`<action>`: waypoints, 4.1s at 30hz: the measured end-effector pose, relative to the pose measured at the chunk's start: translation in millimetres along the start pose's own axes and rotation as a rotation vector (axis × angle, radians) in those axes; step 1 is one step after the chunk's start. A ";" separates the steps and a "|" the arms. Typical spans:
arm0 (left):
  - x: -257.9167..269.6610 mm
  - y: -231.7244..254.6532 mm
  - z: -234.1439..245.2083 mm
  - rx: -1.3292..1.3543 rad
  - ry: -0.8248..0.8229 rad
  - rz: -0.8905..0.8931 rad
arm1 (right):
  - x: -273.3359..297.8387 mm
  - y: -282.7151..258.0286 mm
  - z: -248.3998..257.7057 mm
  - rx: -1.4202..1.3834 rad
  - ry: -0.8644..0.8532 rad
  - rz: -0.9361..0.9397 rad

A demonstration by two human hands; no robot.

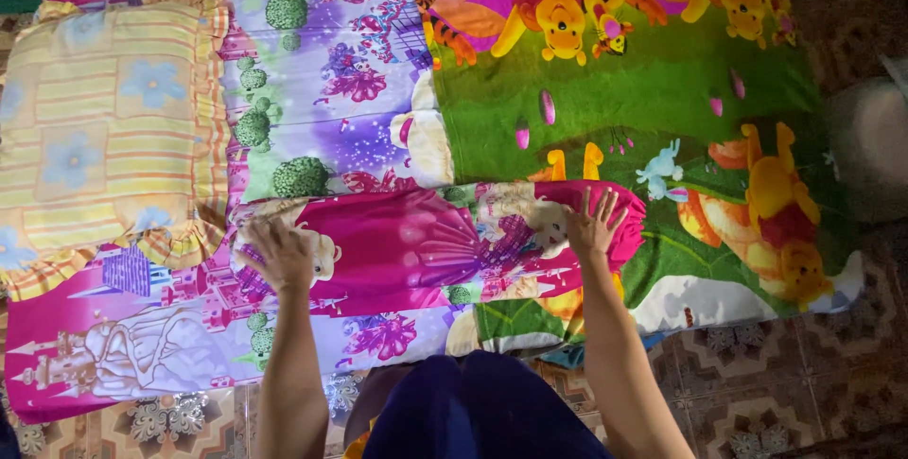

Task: Putting a case on a bolster pillow and smoothing out the bedsheets on a floor mattress.

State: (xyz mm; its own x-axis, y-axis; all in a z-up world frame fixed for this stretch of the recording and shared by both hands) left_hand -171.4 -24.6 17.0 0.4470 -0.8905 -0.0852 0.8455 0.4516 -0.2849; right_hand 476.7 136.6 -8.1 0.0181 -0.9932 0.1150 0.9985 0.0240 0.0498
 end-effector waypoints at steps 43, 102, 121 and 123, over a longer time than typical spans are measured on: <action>-6.5 139.5 -21.4 0.582 -0.246 0.346 | -13.6 -218.4 -43.4 -0.473 -0.207 -0.127; 5.6 27.6 -30.2 0.270 -0.184 0.355 | 38.6 -65.4 -4.6 -0.213 0.020 -0.545; 40.8 113.8 -21.2 0.256 -0.256 -0.272 | 51.8 -197.9 -15.3 -0.268 -0.099 0.318; 38.6 100.8 -11.4 0.246 -0.245 -0.235 | 48.3 -178.9 -19.5 -0.252 -0.095 0.287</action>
State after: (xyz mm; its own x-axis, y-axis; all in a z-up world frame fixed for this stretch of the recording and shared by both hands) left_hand -72.3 -14.1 -25.9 0.2647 -0.9448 0.1932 0.9641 0.2638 -0.0307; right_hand 299.9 82.1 -30.9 0.3053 -0.9349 0.1811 0.9353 0.2587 -0.2414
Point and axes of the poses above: each hand's wrist, its own x-axis away from the middle knuckle, its own z-axis out of the back of the hand, y = z × x, the point moved 10 cm from there along -x, towards the middle knuckle, and after that the axes turned 4 degrees about y, right-handed, at the moved point
